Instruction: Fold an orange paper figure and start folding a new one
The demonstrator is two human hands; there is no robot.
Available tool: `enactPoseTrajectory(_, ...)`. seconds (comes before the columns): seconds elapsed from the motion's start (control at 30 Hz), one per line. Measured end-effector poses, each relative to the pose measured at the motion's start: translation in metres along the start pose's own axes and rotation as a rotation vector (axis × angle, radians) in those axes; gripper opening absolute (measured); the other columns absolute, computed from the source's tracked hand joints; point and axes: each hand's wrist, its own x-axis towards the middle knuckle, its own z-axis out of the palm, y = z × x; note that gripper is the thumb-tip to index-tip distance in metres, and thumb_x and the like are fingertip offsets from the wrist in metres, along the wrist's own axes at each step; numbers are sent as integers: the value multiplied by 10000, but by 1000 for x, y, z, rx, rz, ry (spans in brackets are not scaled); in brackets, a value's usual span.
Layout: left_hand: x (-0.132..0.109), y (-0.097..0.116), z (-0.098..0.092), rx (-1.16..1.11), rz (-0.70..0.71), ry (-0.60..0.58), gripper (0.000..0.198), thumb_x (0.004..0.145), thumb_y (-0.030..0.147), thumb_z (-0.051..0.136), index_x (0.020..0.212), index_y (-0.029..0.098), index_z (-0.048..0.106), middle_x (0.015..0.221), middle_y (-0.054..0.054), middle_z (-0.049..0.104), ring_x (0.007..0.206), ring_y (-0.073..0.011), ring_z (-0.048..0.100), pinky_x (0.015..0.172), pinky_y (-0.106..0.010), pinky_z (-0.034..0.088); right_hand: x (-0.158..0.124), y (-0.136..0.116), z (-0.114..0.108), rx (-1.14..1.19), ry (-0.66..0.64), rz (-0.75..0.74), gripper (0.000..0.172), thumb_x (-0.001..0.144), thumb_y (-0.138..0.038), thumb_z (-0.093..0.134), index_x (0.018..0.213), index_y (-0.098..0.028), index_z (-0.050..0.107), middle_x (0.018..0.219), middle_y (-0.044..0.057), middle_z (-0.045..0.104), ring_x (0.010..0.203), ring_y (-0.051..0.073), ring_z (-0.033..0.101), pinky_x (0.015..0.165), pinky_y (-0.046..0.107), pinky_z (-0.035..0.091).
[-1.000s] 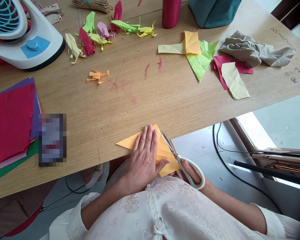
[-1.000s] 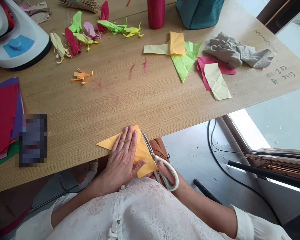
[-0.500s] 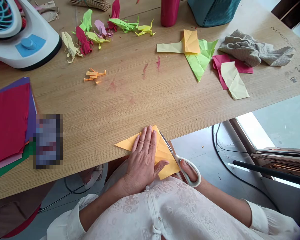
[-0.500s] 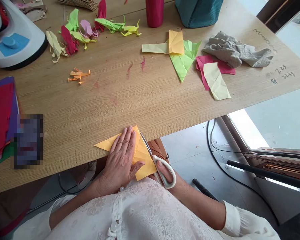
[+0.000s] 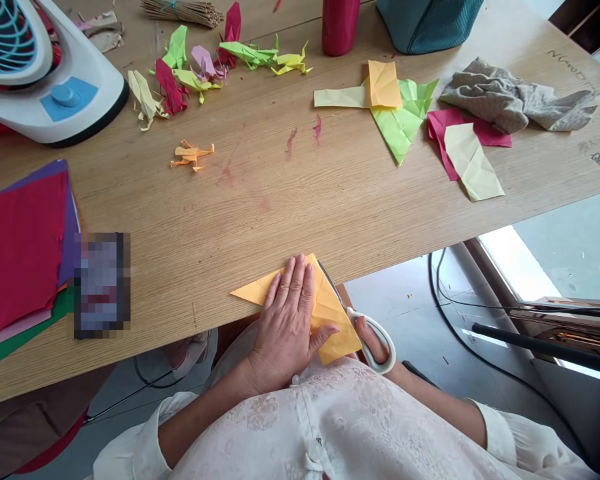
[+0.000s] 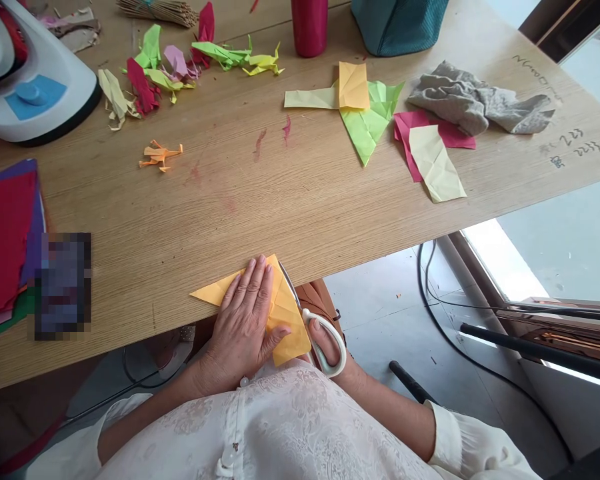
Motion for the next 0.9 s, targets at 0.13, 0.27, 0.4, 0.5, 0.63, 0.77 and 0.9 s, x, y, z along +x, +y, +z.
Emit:
enactPoseTrajectory(0.13,0,-1,0,-3,5,0,905,980,673,202,1582,-2,166,1629,-256,272,1539,-358,212,1218,-473,202,5,10,-6,27,0,-49,433,838,-672,612,1098,-359,758,1068,35,783,1130,305,684,969,426,529)
enactPoseTrajectory(0.27,0,-1,1,3,12,-4,911,981,673,195,1584,-8,149,1628,-262,270,1537,-361,216,1215,-473,202,9,10,-5,54,-18,-30,449,854,-659,602,1131,-338,750,1071,40,781,1134,305,683,972,425,532)
enactPoseTrajectory(0.4,-1,-2,1,1,13,4,914,983,669,207,1591,-7,121,1630,-262,264,1537,-359,214,1213,-465,198,12,2,1,49,-9,-23,508,838,-669,619,1198,-327,724,1095,51,774,1126,307,689,959,422,544)
enactPoseTrajectory(0.5,-1,-2,2,-1,11,3,911,983,667,216,1594,-2,113,1635,-256,256,1538,-357,210,1214,-464,191,11,-5,7,47,6,-4,525,835,-667,631,1224,-324,713,1098,48,774,1113,305,698,950,417,552)
enactPoseTrajectory(0.63,-1,-1,2,10,6,9,901,986,665,195,1596,8,108,1643,-239,248,1540,-348,206,1218,-457,184,4,-13,15,57,36,42,515,851,-629,648,1253,-312,700,1115,52,772,1104,295,705,949,400,552)
enactPoseTrajectory(0.77,-1,-1,2,-4,0,7,898,985,665,203,1594,10,121,1636,-245,262,1542,-349,204,1221,-459,188,5,-16,19,65,37,53,565,866,-632,620,1340,-324,633,1123,50,770,1108,296,702,957,418,550)
enactPoseTrajectory(0.9,-1,-1,1,-7,3,-4,900,984,666,188,1594,8,116,1634,-248,266,1545,-348,196,1221,-465,193,11,-15,15,-84,24,-45,542,869,-654,582,1317,-355,640,1142,39,760,1169,310,665,956,437,546)
